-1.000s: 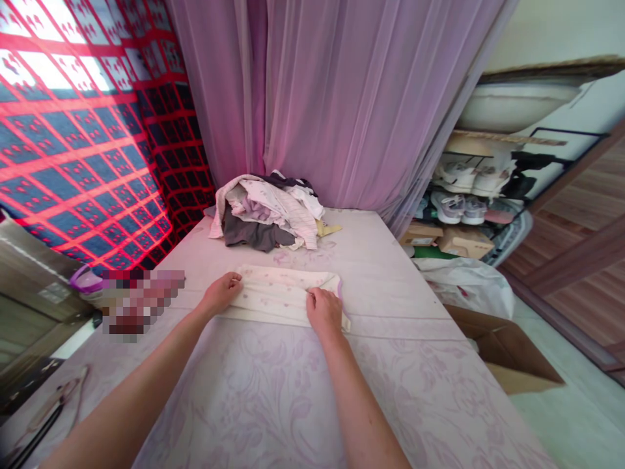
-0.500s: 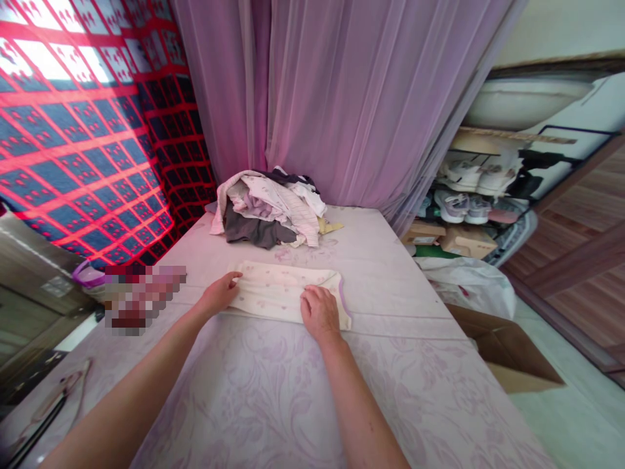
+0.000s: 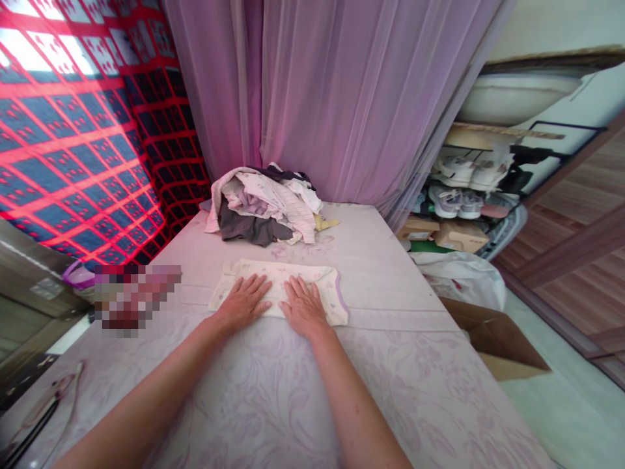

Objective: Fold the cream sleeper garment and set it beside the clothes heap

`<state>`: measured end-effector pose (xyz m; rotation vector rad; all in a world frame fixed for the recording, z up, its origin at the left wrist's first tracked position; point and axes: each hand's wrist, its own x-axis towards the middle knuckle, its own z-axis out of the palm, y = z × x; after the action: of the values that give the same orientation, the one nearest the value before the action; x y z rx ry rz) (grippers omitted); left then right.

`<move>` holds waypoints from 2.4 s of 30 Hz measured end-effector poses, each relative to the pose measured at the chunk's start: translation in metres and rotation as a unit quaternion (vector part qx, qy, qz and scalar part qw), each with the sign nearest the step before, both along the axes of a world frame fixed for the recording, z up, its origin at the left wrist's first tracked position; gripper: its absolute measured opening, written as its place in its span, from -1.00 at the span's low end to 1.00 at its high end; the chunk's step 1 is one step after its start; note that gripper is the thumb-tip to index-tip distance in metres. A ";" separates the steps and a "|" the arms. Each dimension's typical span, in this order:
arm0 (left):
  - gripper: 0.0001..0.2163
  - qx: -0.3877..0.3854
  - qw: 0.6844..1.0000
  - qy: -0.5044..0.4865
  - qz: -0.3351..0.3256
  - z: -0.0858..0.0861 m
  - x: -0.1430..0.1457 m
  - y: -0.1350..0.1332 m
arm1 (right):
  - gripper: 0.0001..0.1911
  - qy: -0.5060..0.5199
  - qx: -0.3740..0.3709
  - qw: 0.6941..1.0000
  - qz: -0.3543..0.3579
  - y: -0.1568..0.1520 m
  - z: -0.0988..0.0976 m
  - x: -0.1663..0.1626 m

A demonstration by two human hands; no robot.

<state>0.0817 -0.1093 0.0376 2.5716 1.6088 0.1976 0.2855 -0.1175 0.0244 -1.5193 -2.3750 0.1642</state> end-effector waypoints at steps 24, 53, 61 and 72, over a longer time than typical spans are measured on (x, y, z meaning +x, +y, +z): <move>-0.57 -0.009 0.998 -0.065 0.021 -0.016 -0.031 0.009 | -0.71 0.083 0.029 0.995 0.055 -0.020 -0.005 0.008; -0.74 0.049 0.961 -0.017 0.273 0.019 -0.034 -0.022 | -0.77 0.085 0.121 0.984 0.096 -0.021 -0.016 0.003; -0.80 0.024 0.946 -0.079 0.313 0.014 -0.037 -0.010 | -0.73 0.128 0.126 0.978 0.103 -0.024 -0.014 0.000; -0.64 0.090 0.968 -0.047 0.229 0.008 -0.027 -0.016 | -0.70 0.156 0.111 0.978 0.088 -0.020 -0.012 -0.002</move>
<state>0.0546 -0.1257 0.0452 2.2167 2.2142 0.5152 0.2840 -0.1380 0.0123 -1.0932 -2.1895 0.1594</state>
